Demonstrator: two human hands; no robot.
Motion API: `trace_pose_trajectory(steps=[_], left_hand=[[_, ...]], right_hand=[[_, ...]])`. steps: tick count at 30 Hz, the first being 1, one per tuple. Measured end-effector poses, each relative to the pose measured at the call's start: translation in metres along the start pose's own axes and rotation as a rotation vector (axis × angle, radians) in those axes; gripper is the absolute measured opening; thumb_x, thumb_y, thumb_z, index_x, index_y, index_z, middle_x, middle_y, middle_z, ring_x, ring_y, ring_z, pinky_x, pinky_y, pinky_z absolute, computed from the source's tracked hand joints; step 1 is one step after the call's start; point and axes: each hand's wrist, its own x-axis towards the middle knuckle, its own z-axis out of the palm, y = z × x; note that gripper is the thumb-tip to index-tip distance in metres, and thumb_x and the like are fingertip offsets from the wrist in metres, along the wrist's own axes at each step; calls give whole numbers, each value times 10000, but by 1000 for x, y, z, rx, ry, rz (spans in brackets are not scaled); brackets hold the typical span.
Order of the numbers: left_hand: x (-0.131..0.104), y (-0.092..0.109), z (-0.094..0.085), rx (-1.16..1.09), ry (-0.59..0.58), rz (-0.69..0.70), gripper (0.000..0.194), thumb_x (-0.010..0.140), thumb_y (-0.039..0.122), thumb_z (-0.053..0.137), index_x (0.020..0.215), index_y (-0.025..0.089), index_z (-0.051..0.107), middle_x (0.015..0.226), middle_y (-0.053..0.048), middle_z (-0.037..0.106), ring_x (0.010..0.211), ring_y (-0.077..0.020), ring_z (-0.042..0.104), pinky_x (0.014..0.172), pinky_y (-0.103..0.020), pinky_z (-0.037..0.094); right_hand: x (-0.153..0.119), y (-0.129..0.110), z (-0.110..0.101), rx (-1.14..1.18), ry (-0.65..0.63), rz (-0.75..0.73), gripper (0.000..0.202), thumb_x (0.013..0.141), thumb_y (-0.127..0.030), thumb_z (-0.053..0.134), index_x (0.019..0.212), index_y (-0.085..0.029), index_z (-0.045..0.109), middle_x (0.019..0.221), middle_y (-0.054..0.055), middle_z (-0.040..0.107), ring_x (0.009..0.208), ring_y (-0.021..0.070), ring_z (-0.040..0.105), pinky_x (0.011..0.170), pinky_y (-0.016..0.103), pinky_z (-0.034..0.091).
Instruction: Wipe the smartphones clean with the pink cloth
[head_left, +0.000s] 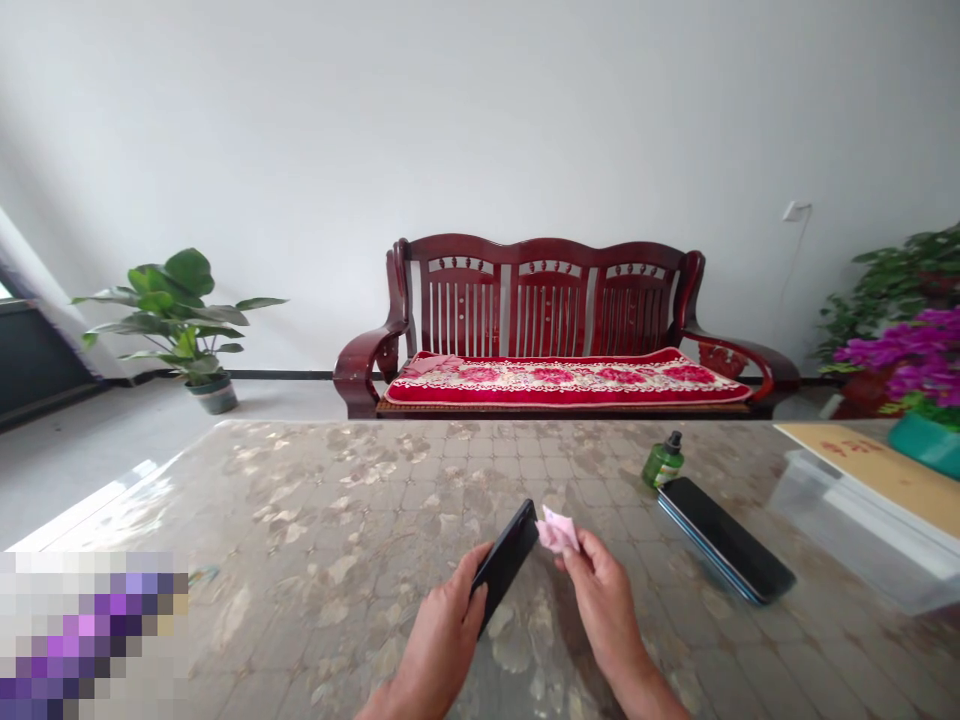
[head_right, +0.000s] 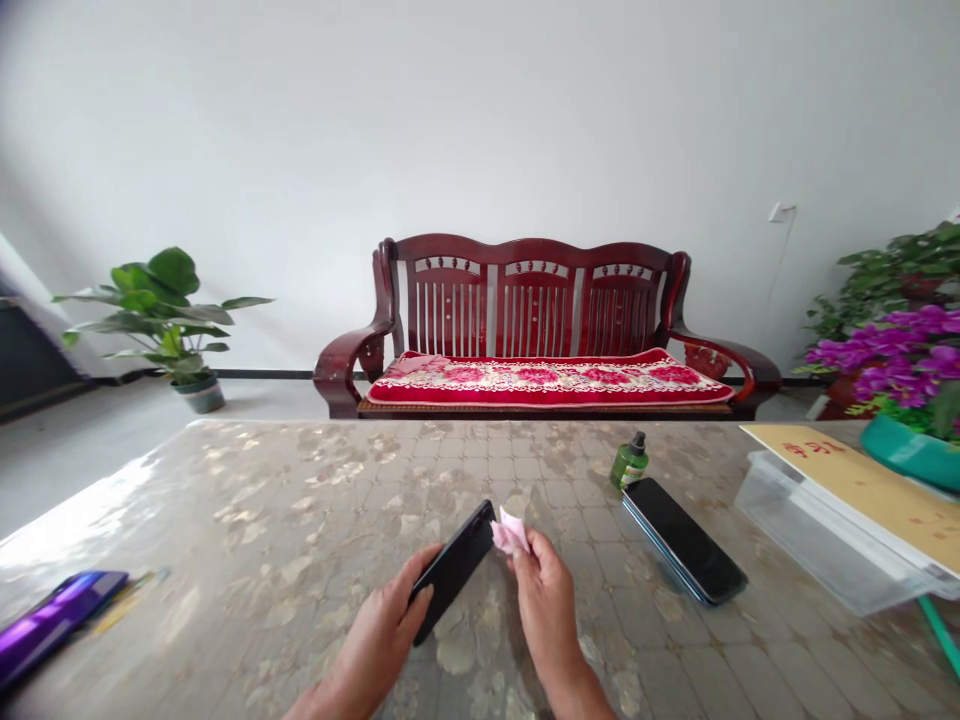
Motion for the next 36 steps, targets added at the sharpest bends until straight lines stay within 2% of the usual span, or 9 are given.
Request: trace_pose_trajectory(steps=[4,8,11,15,18,22,29,33,36], left_hand=[[-2,1,-2,101,-37,34,374,917,205,360,1257,251,509,938,-15,733,834,-175,706,715,-209,461],[-3,-3,1,128,-45,76,355,919,198,381,1243,267,509,970,-11,731,866,-176,709,732,-207,464],[-3,-7,3,126,-32,90,347,911,194,389,1226,264,517,999,-17,731,891,-183,707,759,-218,473],[-3,-9,5,142,-35,100,341,913,186,376,1215,277,506,1014,-15,718,903,-178,700,761,-218,465],[-2,-9,4,188,-43,86,245,930,200,359,1097,260,528,937,-23,710,860,-186,700,699,-214,445],[-1,-7,0,208,-58,87,200,934,210,385,1066,266,525,893,-10,712,827,-184,704,663,-204,427],[-3,-6,-2,222,-62,122,241,930,201,402,1095,281,558,887,7,723,829,-177,707,693,-202,439],[-3,-6,-2,207,-61,135,243,930,201,402,1089,275,570,894,3,722,835,-175,705,704,-202,448],[-2,-7,-1,189,-53,140,237,931,198,403,1088,269,565,903,2,723,836,-171,705,703,-198,451]], right_hand=[[11,-4,-5,-237,40,-267,347,965,-383,446,1154,-182,658,1108,102,716,1003,236,678,899,362,542],[13,-13,0,-517,-90,-590,340,984,-188,392,1245,-226,607,1265,78,646,1202,199,577,1043,400,465],[9,-18,7,-651,-133,-711,320,979,-155,419,1211,-242,623,1257,55,651,1249,198,538,1079,432,441],[-1,-22,17,-700,-175,-781,308,970,-147,445,1202,-233,628,1237,55,659,1246,208,541,1081,440,446],[-9,-23,23,-704,-238,-832,336,955,-145,477,1255,-231,603,1256,59,650,1267,218,523,1081,418,449],[-5,-27,19,-713,-290,-816,303,963,-176,495,1230,-247,618,1237,52,659,1261,224,529,1089,439,435],[24,-36,-1,-634,-92,-680,311,1003,-198,401,1244,-228,595,1117,73,703,1036,182,657,918,343,540],[16,-36,6,-755,-144,-730,289,981,-178,442,1173,-237,650,1160,56,698,1105,205,630,1012,398,482],[3,-30,11,-828,-225,-750,310,962,-196,476,1228,-227,632,1256,71,655,1202,231,577,1074,443,435]])
